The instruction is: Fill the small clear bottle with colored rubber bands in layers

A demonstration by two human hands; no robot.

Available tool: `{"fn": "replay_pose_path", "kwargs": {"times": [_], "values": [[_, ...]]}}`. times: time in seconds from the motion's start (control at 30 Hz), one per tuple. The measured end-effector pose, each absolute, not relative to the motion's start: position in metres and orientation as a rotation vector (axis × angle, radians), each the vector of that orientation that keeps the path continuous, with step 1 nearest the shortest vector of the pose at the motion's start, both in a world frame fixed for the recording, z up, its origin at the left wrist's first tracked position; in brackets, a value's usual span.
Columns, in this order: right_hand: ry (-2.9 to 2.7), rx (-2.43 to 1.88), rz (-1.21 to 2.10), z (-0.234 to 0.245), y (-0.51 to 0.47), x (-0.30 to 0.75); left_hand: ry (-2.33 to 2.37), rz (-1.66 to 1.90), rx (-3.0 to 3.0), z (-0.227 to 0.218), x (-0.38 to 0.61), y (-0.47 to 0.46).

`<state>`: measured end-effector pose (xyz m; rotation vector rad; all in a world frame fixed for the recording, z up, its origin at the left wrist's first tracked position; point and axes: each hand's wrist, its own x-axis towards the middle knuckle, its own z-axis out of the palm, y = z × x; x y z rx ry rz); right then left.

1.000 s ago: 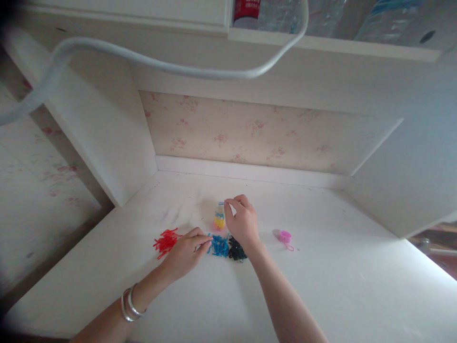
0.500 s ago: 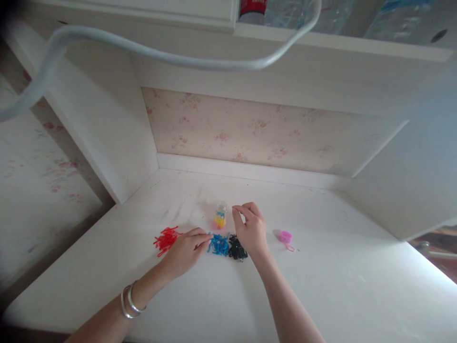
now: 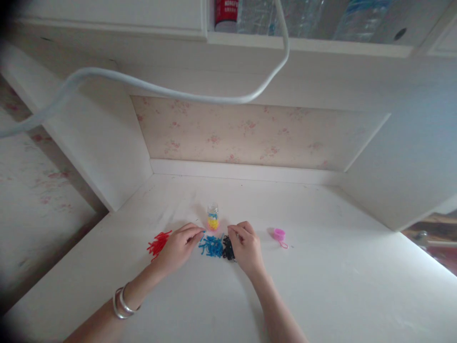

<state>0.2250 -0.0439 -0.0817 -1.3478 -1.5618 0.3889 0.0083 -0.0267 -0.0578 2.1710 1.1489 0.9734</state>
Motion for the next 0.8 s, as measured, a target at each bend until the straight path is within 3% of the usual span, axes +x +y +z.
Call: {"fn": "replay_pose_path", "kwargs": {"times": [0.37, 0.6, 0.8], "values": [[-1.597, -1.338, 0.376, -0.076, -0.05, 0.227, 1.312, 1.104, 2.332, -0.002, 0.031, 0.02], [-1.607, -1.316, 0.372, -0.072, -0.052, 0.228, 1.475, 0.937, 2.419, 0.001, 0.04, 0.027], [-1.687, -1.33, 0.398, -0.074, -0.055, 0.228, 1.44, 1.087, 2.299, 0.0, 0.028, 0.024]]}}
